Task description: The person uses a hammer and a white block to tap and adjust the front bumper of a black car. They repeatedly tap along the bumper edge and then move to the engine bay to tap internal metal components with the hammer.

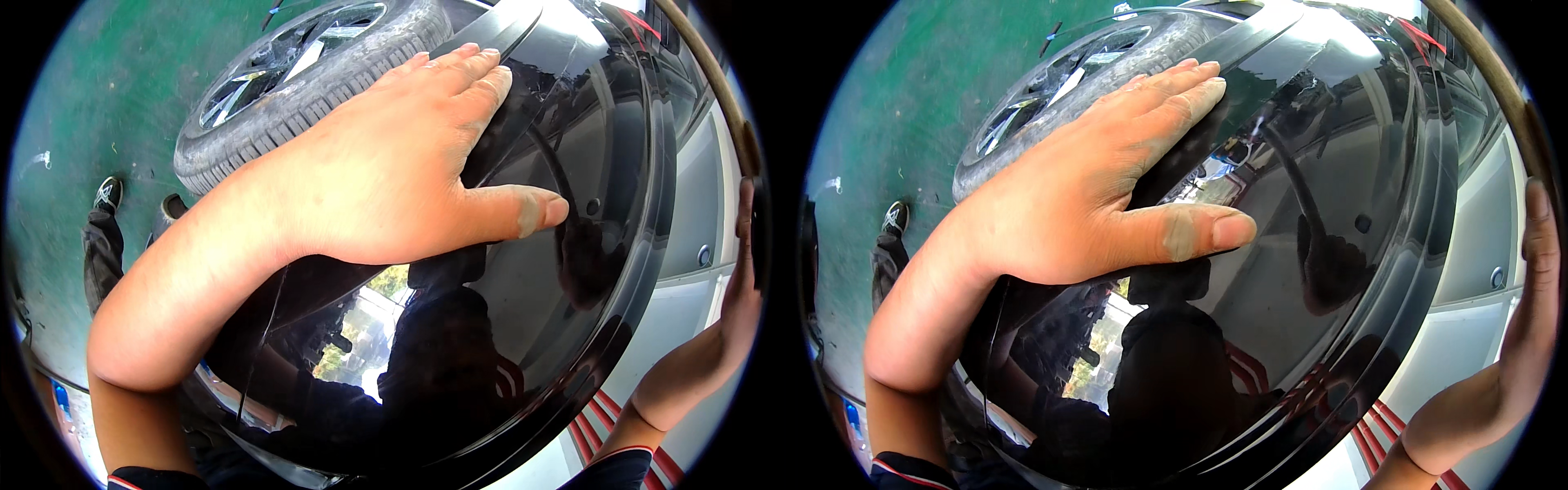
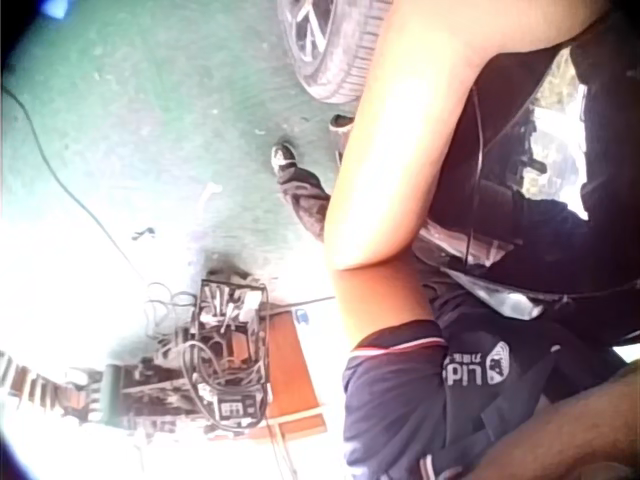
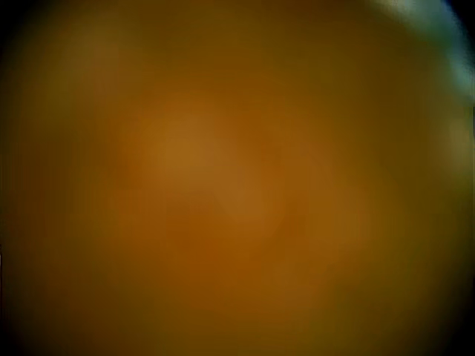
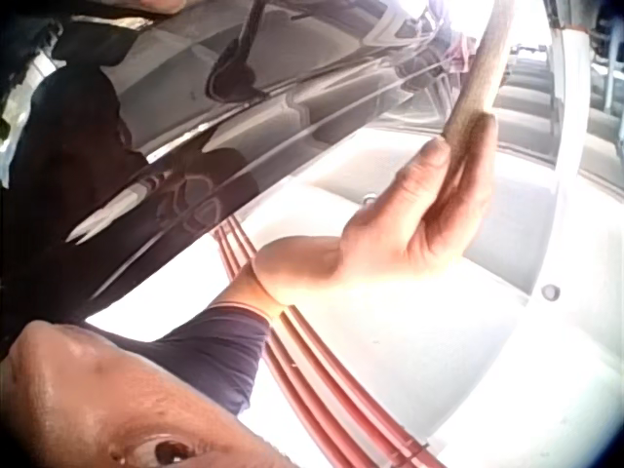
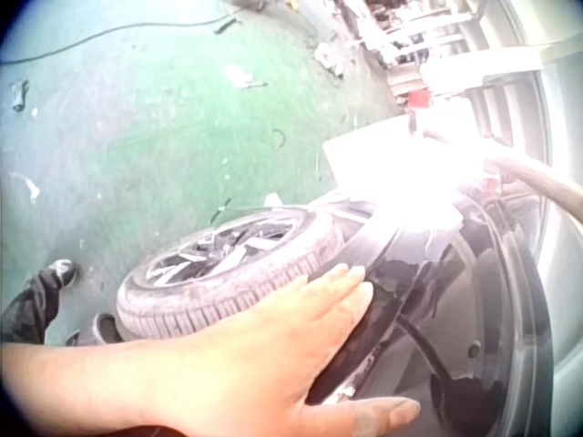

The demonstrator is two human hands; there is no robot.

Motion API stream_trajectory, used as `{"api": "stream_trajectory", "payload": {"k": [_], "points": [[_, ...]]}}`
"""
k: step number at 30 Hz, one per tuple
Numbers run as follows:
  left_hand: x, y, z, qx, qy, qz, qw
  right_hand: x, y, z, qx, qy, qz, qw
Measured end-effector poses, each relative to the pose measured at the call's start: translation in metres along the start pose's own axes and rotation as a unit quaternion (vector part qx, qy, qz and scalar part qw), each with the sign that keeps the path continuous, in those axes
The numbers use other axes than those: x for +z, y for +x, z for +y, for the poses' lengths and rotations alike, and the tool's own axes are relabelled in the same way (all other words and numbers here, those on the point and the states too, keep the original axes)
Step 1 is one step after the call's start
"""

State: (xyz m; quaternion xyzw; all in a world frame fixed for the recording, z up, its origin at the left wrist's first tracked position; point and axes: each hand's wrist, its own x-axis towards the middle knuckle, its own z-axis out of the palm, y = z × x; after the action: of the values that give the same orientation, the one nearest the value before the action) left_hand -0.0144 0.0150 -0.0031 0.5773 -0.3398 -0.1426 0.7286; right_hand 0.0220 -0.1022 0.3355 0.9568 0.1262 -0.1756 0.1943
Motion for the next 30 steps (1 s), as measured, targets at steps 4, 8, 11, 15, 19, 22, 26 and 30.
{"api": "stream_trajectory", "payload": {"k": [4, 8, 11, 15, 19, 22, 26, 30], "points": [[-0.007, 0.004, 0.006, -0.025, 0.005, -0.046, 0.999, 0.026, -0.005, 0.008, 0.069, -0.088, -0.054, 0.992], [0.001, 0.037, 0.012, -0.042, 0.032, -0.072, 0.996, 0.082, -0.019, 0.04, 0.333, 0.054, 0.21, 0.918], [0.018, 0.103, 0.004, -0.088, -0.021, -0.088, 0.992, 0.083, -0.03, 0.071, 0.368, 0.208, 0.361, 0.831], [0.044, 0.212, -0.004, -0.11, -0.051, -0.067, 0.99, 0.054, -0.02, 0.08, 0.38, 0.222, 0.369, 0.819], [0.052, 0.296, -0.015, -0.164, -0.104, -0.075, 0.978, 0.037, 0.007, 0.084, 0.411, 0.237, 0.329, 0.816], [0.043, 0.326, -0.031, -0.175, -0.125, -0.098, 0.972, 0.034, 0.023, 0.098, 0.411, 0.23, 0.345, 0.812], [0.051, 0.313, -0.034, -0.18, -0.126, -0.067, 0.973, 0.041, 0.023, 0.098, 0.419, 0.257, 0.313, 0.813], [0.056, 0.27, -0.011, -0.15, -0.091, -0.061, 0.982, 0.044, 0.016, 0.078, 0.473, 0.212, 0.339, 0.785]]}}
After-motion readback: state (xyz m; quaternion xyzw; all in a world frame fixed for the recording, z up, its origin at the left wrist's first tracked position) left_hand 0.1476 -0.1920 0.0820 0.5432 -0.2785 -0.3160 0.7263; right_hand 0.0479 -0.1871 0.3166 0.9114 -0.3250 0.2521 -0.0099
